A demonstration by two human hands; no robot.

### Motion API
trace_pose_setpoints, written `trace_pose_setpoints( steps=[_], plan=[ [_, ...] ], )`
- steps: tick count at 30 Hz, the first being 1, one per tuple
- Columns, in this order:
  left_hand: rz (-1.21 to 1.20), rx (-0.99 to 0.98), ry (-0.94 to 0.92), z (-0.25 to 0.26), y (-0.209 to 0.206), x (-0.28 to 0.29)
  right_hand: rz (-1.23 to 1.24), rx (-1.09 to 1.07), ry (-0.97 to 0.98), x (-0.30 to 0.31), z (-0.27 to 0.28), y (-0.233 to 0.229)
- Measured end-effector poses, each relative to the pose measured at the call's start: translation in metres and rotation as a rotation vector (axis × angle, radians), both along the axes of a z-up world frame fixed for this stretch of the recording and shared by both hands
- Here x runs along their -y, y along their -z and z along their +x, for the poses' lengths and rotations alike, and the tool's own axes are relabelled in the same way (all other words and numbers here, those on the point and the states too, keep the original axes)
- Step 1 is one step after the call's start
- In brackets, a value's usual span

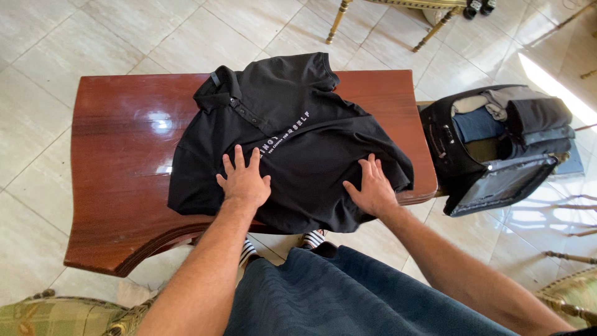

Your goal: The person folds a black polo shirt on a wooden dresser and then places it into a suitcase with other folded clothes.

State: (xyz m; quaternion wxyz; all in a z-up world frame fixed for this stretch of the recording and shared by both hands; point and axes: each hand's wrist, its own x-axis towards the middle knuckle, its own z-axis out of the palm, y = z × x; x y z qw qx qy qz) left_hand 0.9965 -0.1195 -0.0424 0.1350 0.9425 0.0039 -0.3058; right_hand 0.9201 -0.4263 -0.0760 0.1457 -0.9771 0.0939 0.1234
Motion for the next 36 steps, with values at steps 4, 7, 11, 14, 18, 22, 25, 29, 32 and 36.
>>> trace_pose_setpoints(
  steps=[4,7,11,14,18,22,25,29,32,36],
  plan=[
    [0.043,-0.021,-0.140,-0.020,0.002,0.015,0.014,-0.039,-0.146,0.021,0.055,-0.012],
    [0.066,-0.055,-0.182,-0.035,0.002,0.023,0.070,-0.062,-0.261,0.023,0.101,-0.020],
    [0.027,-0.095,-0.225,-0.048,-0.004,0.032,-0.225,-0.012,-0.234,0.012,0.128,-0.014],
    [0.019,-0.098,-0.188,-0.060,-0.007,0.034,-0.182,0.201,-0.231,0.000,0.112,-0.006],
    [-0.025,-0.062,-0.184,-0.075,-0.011,0.030,-0.084,0.060,-0.140,-0.017,0.038,-0.001],
    [-0.003,-0.040,-0.157,-0.077,-0.015,0.040,-0.196,0.030,-0.188,-0.005,-0.024,-0.012],
    [0.079,-0.065,-0.098,-0.067,-0.022,0.047,-0.165,-0.185,-0.173,0.001,-0.037,-0.029],
    [0.121,-0.197,-0.062,-0.049,-0.039,0.052,-0.093,-0.218,-0.013,0.006,-0.022,-0.052],
    [0.160,-0.176,-0.032,-0.047,-0.040,0.055,-0.073,-0.216,0.062,0.016,-0.004,-0.054],
    [0.168,-0.143,-0.084,-0.053,-0.026,0.066,0.018,-0.163,-0.074,0.038,0.020,-0.035]
  ],
)
